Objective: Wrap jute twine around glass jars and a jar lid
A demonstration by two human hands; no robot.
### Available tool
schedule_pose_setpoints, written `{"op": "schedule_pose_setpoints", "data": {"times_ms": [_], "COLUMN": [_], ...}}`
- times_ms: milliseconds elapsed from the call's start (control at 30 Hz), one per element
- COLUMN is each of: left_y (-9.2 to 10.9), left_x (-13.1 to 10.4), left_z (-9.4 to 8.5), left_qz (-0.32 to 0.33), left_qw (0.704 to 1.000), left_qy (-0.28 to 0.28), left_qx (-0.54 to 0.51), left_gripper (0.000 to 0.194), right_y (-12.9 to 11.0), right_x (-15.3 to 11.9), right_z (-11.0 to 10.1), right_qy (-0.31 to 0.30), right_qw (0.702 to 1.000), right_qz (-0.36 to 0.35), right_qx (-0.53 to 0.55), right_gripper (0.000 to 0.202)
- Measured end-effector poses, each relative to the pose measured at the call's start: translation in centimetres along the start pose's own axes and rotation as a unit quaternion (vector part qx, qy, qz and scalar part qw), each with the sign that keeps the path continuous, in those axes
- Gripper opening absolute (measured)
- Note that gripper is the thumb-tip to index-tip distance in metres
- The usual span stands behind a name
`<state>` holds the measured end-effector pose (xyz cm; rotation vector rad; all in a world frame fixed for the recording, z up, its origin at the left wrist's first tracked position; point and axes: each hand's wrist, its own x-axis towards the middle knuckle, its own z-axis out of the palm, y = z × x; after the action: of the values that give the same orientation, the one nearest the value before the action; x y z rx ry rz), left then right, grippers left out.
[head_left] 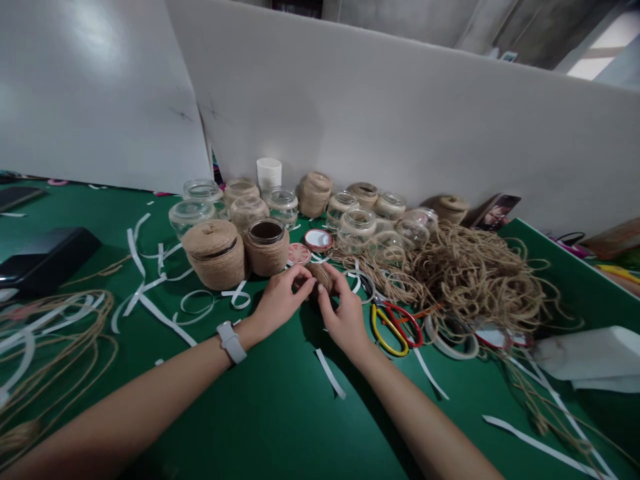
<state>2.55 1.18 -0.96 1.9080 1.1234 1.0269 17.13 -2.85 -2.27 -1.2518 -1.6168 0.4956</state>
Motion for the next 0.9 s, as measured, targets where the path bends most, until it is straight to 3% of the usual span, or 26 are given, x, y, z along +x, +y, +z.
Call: {"op": "schedule_pose_setpoints", "data": {"times_ms": [300, 600, 900], "left_y": [0.0, -1.3, -1.4], "left_x": [0.0, 0.5, 0.5], "left_z": [0.0, 0.0, 0.1], "left_qz": [-0.017, -0.042, -0.045], "left_qw": [1.000, 0.995, 0.996], "left_qy": [-0.005, -0.043, -0.033], "left_qx": [-0.025, -0.074, -0.069], "left_gripper": [0.009, 0.016, 0.013], "right_y": [0.0, 0.0, -0.1], "right_x": [0.0, 0.0, 0.0], "right_z": [0.0, 0.0, 0.0], "right_qy": [-0.005, -0.009, -0.013], "right_qw": [1.000, 1.000, 0.999], "right_qz": [-0.012, -0.022, -0.041], "right_qx": [-0.004, -0.005, -0.008], "right_gripper": [0.042, 0.042, 0.042]}}
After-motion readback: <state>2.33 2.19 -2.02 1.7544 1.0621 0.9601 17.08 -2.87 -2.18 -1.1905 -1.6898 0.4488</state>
